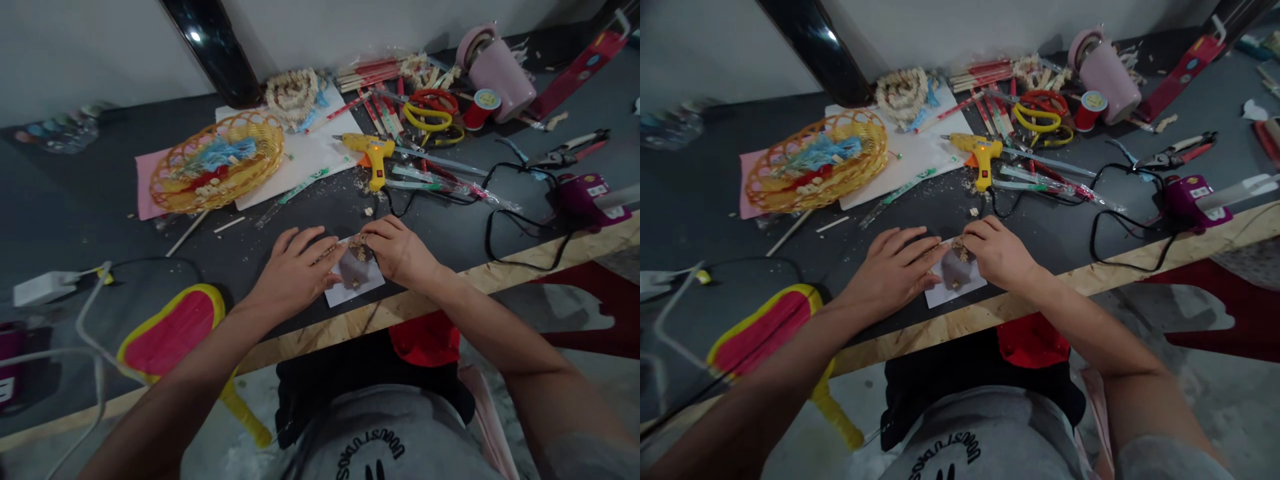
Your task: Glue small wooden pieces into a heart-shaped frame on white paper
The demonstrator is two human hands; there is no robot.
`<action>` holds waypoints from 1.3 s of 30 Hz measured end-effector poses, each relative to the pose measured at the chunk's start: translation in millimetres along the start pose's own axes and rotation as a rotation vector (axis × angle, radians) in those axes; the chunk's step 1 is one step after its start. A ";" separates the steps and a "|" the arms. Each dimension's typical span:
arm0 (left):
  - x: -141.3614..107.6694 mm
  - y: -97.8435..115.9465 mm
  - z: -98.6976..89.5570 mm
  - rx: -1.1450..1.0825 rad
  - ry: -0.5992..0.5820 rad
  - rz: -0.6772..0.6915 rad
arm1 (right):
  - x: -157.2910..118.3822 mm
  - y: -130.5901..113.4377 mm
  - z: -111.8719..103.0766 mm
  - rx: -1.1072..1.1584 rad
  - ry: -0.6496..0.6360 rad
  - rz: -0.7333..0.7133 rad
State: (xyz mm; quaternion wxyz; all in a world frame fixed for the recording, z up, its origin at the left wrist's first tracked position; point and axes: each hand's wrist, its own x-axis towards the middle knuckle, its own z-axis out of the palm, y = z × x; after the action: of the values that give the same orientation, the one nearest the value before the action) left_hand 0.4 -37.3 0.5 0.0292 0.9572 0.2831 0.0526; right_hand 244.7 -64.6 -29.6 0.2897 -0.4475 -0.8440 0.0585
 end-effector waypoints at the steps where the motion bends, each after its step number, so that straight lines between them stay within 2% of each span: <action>1: -0.2 -0.2 0.1 -0.003 -0.003 -0.001 | 0.0 -0.2 0.2 0.004 -0.006 0.004; 5: -0.4 -0.2 -0.3 0.000 -0.014 -0.006 | 0.5 -0.4 0.2 0.019 -0.016 0.028; 15: -1.1 -0.7 -8.6 0.036 -0.027 0.010 | 1.9 1.3 -4.3 0.122 0.054 0.023; 21: -3.7 -26.4 -20.2 -0.078 0.095 -0.172 | 1.4 5.7 -4.9 0.189 0.175 0.028; 25: 7.9 -38.0 -22.7 -0.176 0.025 -0.176 | 0.0 5.8 -5.2 0.225 0.192 0.082; 30: 25.8 -40.5 -10.8 -0.270 -0.064 -0.137 | -1.5 6.9 -5.3 0.267 0.179 0.141; 34: 33.1 -42.4 -5.1 -0.250 -0.074 -0.130 | -1.1 7.6 -5.3 0.299 0.186 0.129; 39: 38.5 -42.0 -7.3 -0.195 -0.115 -0.125 | -0.5 6.3 -5.7 0.318 0.162 0.139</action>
State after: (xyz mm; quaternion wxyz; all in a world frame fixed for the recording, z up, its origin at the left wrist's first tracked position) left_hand 8.9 19.0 7.4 0.1416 0.9318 0.3335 0.0232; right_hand 252.5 -62.2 -27.4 0.4189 -0.4565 -0.7653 0.1747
